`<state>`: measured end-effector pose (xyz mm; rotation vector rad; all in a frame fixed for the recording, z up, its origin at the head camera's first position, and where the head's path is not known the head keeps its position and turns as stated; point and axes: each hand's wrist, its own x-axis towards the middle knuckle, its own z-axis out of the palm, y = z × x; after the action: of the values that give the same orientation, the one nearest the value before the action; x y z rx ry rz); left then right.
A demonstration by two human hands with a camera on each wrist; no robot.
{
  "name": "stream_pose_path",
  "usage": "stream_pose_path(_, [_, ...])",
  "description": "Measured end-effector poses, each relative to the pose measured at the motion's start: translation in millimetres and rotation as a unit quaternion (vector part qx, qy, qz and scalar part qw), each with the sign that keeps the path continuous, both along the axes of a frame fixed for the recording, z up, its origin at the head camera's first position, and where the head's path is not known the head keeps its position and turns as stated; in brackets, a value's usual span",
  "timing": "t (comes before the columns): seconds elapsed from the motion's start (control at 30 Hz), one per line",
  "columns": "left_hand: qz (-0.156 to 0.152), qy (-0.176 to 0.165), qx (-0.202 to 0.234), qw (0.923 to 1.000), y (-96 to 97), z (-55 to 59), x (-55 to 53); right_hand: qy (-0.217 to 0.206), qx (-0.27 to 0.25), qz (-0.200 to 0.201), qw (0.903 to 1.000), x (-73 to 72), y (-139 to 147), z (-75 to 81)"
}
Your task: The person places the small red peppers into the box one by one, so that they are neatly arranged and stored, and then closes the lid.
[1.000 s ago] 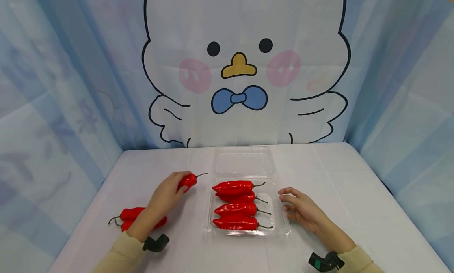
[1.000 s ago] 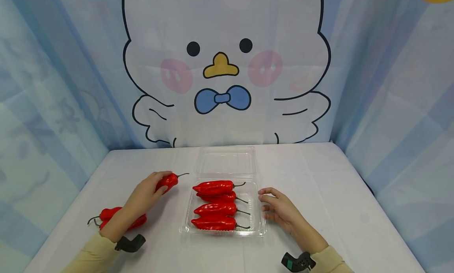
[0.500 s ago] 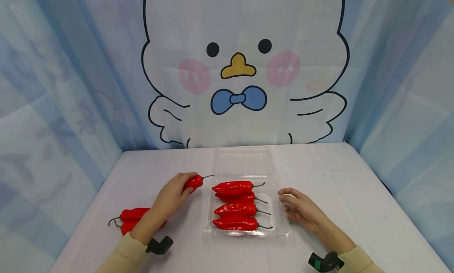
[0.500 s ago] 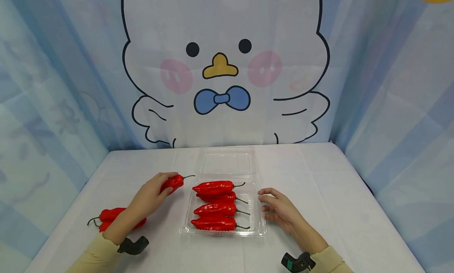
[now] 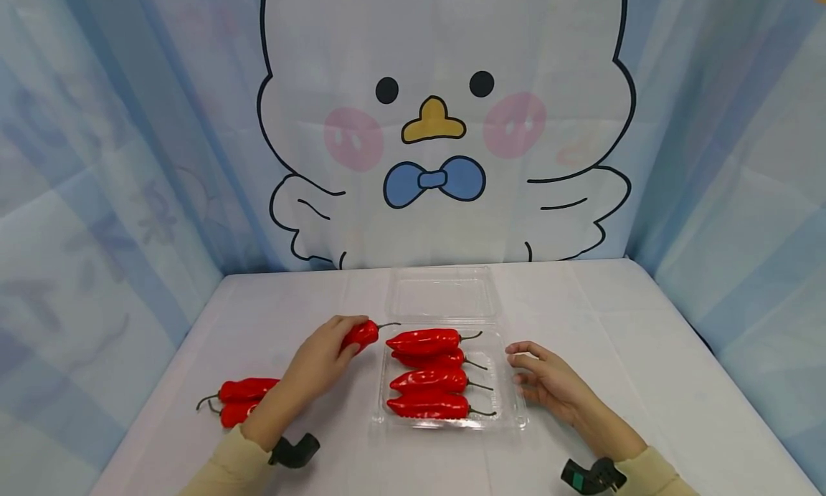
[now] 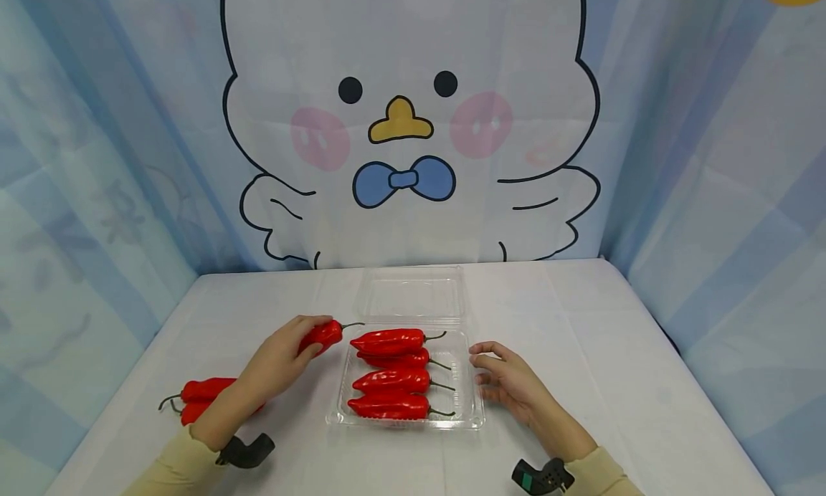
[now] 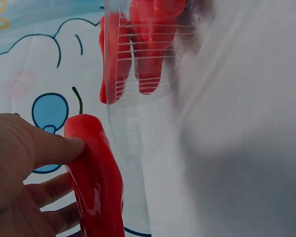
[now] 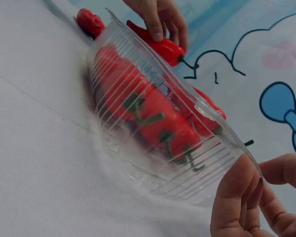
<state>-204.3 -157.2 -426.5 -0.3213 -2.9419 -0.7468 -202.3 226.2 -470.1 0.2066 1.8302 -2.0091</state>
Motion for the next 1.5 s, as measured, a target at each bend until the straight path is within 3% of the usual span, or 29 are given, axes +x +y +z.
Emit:
stream_pose_path(0.43, [-0.023,-0.01,0.026,0.9994,7.5,3.9,3.5,0.0,0.0,0.0,1.0,0.0,0,0.1])
stream_pose_path(1.03, [-0.052,-0.011,0.028,0.9982,18.5,5.7,12.0,0.001,0.0,0.001,1.0,-0.4,0,-0.3])
stream_pose_path(1.5, [-0.113,-0.01,0.015,0.9934,29.5,7.5,14.2,0.0,0.001,-0.002,1.0,-0.4,0,-1.1])
